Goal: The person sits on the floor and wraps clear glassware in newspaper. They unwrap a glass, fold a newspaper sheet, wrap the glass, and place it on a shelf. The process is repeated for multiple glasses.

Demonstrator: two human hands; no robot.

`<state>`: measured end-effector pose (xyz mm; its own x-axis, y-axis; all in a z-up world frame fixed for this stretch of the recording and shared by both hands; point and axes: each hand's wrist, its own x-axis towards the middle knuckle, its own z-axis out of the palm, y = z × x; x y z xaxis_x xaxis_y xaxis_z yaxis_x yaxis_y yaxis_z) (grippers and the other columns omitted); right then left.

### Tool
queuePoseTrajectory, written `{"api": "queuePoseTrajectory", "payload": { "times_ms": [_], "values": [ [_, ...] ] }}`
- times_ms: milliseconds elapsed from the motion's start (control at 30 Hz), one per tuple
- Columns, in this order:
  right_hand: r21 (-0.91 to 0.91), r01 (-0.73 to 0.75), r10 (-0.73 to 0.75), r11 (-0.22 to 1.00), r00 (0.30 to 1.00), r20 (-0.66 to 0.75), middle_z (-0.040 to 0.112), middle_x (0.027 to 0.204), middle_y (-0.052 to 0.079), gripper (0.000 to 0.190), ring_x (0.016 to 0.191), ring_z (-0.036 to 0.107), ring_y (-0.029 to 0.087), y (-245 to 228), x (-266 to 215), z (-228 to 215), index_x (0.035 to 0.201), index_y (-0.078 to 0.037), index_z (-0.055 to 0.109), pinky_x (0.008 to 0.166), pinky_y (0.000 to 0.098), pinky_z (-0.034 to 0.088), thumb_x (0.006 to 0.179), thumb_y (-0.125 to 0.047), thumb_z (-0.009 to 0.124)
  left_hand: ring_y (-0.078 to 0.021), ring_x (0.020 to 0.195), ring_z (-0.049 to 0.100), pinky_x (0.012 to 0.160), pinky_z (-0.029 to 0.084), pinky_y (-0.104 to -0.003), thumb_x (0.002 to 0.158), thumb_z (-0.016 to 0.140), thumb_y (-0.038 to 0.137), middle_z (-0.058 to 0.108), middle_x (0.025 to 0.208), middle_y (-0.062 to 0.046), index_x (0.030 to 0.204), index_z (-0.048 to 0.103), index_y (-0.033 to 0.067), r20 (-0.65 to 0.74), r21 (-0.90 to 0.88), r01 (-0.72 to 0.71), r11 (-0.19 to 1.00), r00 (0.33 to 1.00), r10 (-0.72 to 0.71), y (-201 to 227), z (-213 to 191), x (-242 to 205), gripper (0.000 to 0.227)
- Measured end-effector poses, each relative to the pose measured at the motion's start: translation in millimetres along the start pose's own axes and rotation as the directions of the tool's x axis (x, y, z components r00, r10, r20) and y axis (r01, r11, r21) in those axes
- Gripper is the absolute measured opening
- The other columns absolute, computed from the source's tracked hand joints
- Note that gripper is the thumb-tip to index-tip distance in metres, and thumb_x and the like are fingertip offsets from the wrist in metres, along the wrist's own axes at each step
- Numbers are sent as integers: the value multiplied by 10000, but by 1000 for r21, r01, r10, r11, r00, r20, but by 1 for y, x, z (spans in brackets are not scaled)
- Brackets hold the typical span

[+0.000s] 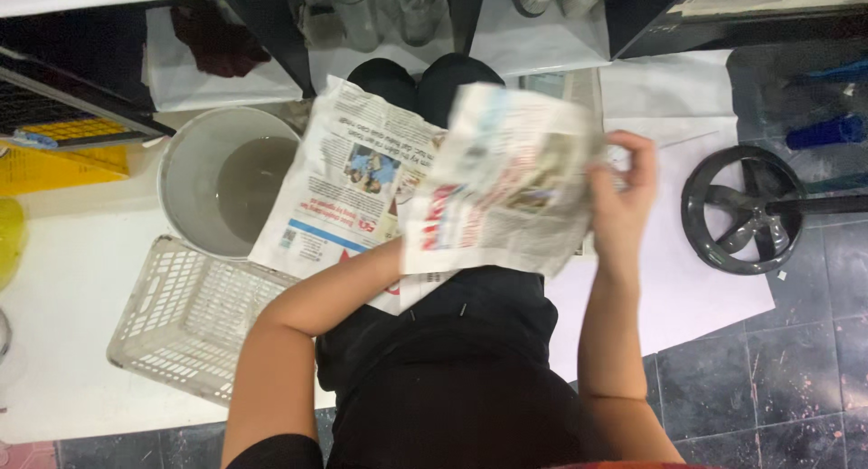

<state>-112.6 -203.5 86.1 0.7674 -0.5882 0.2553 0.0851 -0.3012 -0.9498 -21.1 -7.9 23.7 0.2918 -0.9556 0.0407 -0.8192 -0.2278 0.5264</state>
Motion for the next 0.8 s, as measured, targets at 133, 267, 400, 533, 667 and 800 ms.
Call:
{"api": "queuePoseTrajectory", "payload": {
  "times_ms": [133, 267, 400, 533, 667, 800],
  "values": [
    [22, -91, 82, 996, 962, 262, 558, 1264, 83, 265, 1122, 606, 141, 3, 3, 45, 1197, -16, 560, 916, 286, 582, 947, 9, 642, -378, 1424, 441, 1075, 445, -448, 887, 613, 392, 347, 1562, -244, 1435, 433, 19, 162, -10, 109, 994, 981, -106, 18, 16, 1, 687],
    [-15, -227, 204, 974, 844, 496, 637, 1254, 99, 133, 1044, 656, 113, 44, 19, 74, 1111, -8, 584, 884, 254, 575, 998, -39, 647, -401, 1428, 437, 1031, 486, -426, 886, 616, 412, 298, 1578, -289, 1493, 370, -16, 279, -24, 162, 987, 949, -149, 39, 25, -2, 782],
    [-8, -350, 307, 937, 809, 501, 661, 1173, 64, 139, 879, 657, 64, 72, 27, 77, 1091, -7, 604, 774, 210, 531, 987, -76, 665, -424, 1432, 433, 986, 526, -405, 885, 618, 431, 249, 1593, -333, 1550, 307, -52, 217, -97, -159, 982, 960, 177, 75, 7, -30, 879],
    [-95, -311, 316, 946, 813, 490, 703, 955, 30, 141, 829, 626, 45, 65, 25, 74, 1089, 4, 645, 741, 200, 500, 993, -83, 702, -315, 1045, 681, 848, 573, -419, 1009, 610, 246, 593, 1442, -127, 1433, 569, 119, 101, -634, -305, 710, 878, 467, 99, -58, -79, 445],
    [-127, -218, 252, 968, 841, 479, 714, 886, 9, 155, 811, 621, 31, 46, 16, 79, 1107, 1, 667, 730, 200, 506, 989, -90, 711, -311, 1199, 666, 914, 509, -445, 1026, 685, 149, 638, 1291, -94, 1364, 595, 88, -422, -113, -253, 961, 887, 184, 53, -103, -84, 355],
    [-182, -126, 193, 975, 888, 418, 744, 912, 34, 169, 843, 667, 37, 30, 15, 85, 1111, -1, 662, 739, 199, 533, 980, -82, 733, -297, 1324, 582, 1108, 489, -444, 982, 678, 220, 529, 1445, -108, 1385, 545, 118, -256, -83, 109, 991, 958, -127, -3, -84, -53, 436]
  ]
}}
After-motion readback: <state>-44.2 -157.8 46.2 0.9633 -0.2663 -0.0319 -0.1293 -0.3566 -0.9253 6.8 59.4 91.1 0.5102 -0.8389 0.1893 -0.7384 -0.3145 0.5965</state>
